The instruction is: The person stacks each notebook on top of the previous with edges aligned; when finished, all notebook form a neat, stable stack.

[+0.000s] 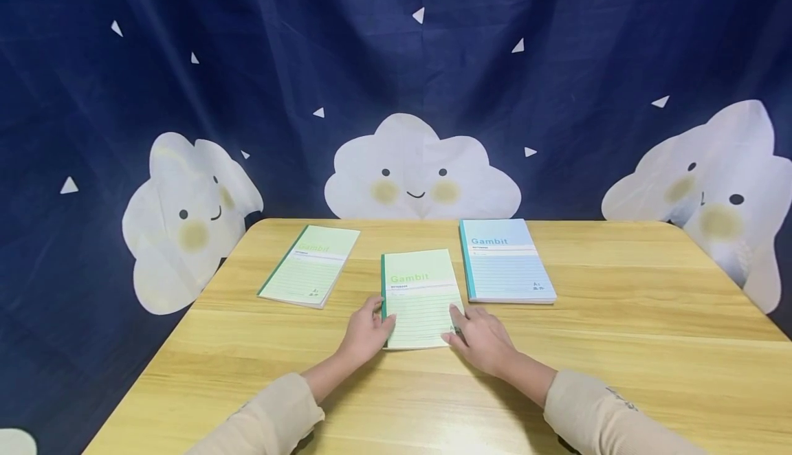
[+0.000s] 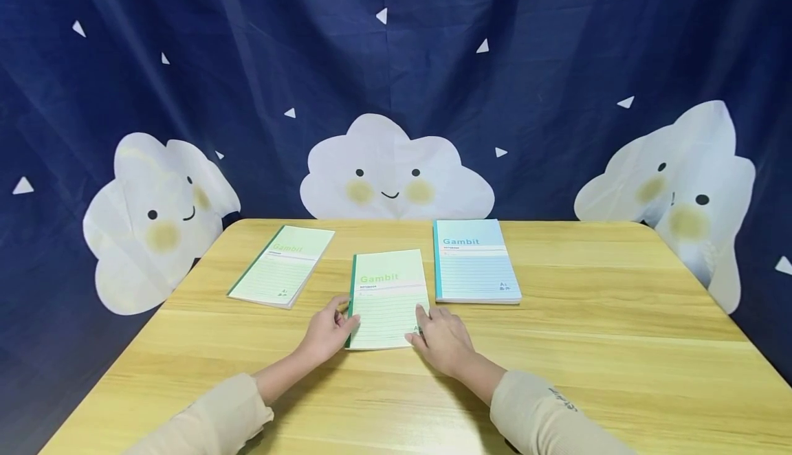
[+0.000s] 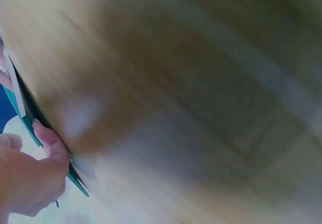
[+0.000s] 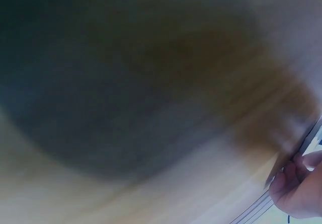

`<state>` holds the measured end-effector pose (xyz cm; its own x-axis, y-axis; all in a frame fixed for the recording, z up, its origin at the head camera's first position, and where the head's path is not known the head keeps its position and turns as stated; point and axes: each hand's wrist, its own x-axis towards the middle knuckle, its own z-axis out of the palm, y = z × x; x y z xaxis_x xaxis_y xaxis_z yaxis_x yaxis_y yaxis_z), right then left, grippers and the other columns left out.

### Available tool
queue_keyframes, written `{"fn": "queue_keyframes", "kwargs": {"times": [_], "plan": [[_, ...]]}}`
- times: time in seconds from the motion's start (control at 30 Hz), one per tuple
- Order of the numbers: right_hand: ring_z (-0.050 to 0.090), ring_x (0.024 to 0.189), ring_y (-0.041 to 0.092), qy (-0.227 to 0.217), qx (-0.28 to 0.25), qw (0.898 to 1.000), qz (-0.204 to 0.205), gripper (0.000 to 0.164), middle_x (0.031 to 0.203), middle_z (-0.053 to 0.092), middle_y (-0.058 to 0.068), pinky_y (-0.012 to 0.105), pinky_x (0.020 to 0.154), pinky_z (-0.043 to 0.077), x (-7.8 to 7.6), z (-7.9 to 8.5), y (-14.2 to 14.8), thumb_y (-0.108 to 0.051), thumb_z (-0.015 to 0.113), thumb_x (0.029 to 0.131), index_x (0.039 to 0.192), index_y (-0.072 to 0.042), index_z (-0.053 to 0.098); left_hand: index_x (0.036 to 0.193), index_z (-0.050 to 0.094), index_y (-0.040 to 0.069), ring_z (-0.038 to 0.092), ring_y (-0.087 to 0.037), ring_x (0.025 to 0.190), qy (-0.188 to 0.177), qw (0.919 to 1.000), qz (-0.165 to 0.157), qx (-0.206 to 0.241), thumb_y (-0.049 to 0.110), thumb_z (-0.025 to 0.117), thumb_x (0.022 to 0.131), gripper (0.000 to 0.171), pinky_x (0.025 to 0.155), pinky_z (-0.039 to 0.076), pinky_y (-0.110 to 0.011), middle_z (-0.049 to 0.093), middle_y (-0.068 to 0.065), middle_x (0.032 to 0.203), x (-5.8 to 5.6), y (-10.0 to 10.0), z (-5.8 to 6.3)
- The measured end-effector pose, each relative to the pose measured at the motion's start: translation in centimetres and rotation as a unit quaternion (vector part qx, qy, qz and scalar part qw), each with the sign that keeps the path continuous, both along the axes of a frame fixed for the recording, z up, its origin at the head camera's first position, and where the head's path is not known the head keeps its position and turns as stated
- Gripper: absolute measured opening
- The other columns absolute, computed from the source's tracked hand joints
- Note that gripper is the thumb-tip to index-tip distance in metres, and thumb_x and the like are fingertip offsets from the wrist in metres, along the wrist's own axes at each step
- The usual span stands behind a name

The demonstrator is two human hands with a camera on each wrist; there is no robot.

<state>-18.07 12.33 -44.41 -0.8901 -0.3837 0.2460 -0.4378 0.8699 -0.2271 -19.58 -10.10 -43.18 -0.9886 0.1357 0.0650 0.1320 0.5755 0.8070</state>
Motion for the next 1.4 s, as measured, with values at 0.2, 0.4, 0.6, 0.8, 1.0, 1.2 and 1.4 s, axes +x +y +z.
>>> {"fn": "queue_keyframes", "kwargs": {"times": [0.2, 0.4, 0.6, 0.8, 1.0, 1.2, 1.4], "plan": [[0.059, 0.091, 0.03, -0.003, -0.004, 1.0, -0.008, 0.051, 0.088, 0.063, 0.013, 0.036, 0.064, 0.048, 0.0, 0.3, 0.0, -0.032, 0.061, 0.088, 0.125, 0.003, 0.056, 0.136, 0.035, -0.006, 0.046, -0.014, 0.067, -0.049, 0.9975, 0.019, 0.048, 0.014, 0.061, 0.086, 0.059, 0.056, 0.041, -0.021, 0.05, -0.006, 0.083, -0.4, -0.3, 0.3], [0.059, 0.088, 0.028, -0.029, -0.052, 0.998, -0.023, 0.048, 0.089, 0.064, 0.014, 0.035, 0.061, 0.047, -0.1, 0.6, -0.1, -0.031, 0.06, 0.088, 0.123, 0.001, 0.058, 0.127, 0.05, -0.001, 0.038, -0.011, 0.063, -0.106, 0.9865, -0.035, 0.12, 0.009, 0.06, 0.087, 0.043, 0.056, 0.04, -0.018, 0.033, 0.002, 0.072, -1.2, -0.8, 0.4], [0.057, 0.107, 0.035, -0.104, -0.144, 0.984, -0.03, 0.047, 0.119, 0.06, 0.023, 0.049, 0.088, 0.047, -0.4, 1.0, -0.5, -0.027, 0.055, 0.092, 0.128, 0.003, 0.053, 0.129, 0.05, 0.004, 0.044, -0.011, 0.071, -0.144, 0.9731, -0.04, 0.175, 0.007, 0.057, 0.087, 0.042, 0.066, 0.047, -0.023, 0.035, 0.003, 0.074, -1.7, -1.3, 1.2], [0.057, 0.083, 0.023, -0.197, -0.266, 0.943, -0.038, 0.05, 0.098, 0.063, 0.015, 0.038, 0.077, 0.05, -0.9, 1.9, -0.8, -0.022, 0.053, 0.093, 0.134, 0.005, 0.045, 0.134, 0.044, 0.005, 0.045, -0.009, 0.074, -0.145, 0.9613, -0.049, 0.229, 0.006, 0.054, 0.09, 0.046, 0.07, 0.046, -0.022, 0.04, 0.005, 0.08, -1.9, -1.6, 1.8], [0.033, 0.064, 0.013, -0.25, -0.362, 0.896, -0.052, 0.053, 0.068, 0.033, 0.0, 0.021, 0.053, 0.031, -1.5, 2.6, -0.1, -0.019, 0.06, 0.09, 0.136, 0.001, 0.043, 0.136, 0.043, 0.007, 0.048, -0.007, 0.075, -0.129, 0.9638, -0.053, 0.227, 0.007, 0.055, 0.089, 0.048, 0.073, 0.048, -0.024, 0.052, 0.001, 0.097, -1.7, -1.7, 2.3], [0.035, 0.071, 0.014, -0.248, -0.412, 0.875, -0.045, 0.055, 0.075, 0.032, 0.0, 0.019, 0.057, 0.035, -1.9, 3.6, 1.0, -0.016, 0.062, 0.088, 0.137, 0.001, 0.042, 0.136, 0.044, 0.008, 0.052, -0.006, 0.077, -0.102, 0.9684, -0.06, 0.22, 0.006, 0.057, 0.088, 0.05, 0.07, 0.048, -0.022, 0.055, -0.006, 0.107, -1.8, -1.3, 3.1], [0.036, 0.07, 0.011, -0.21, -0.421, 0.881, -0.05, 0.054, 0.077, 0.034, 0.001, 0.018, 0.056, 0.033, -2.4, 4.5, 2.0, -0.014, 0.064, 0.086, 0.135, 0.001, 0.046, 0.134, 0.047, 0.007, 0.042, -0.003, 0.06, -0.074, 0.9716, -0.064, 0.215, 0.004, 0.059, 0.086, 0.05, 0.059, 0.042, -0.018, 0.048, 0.001, 0.088, -2.4, -0.5, 3.9]]}}
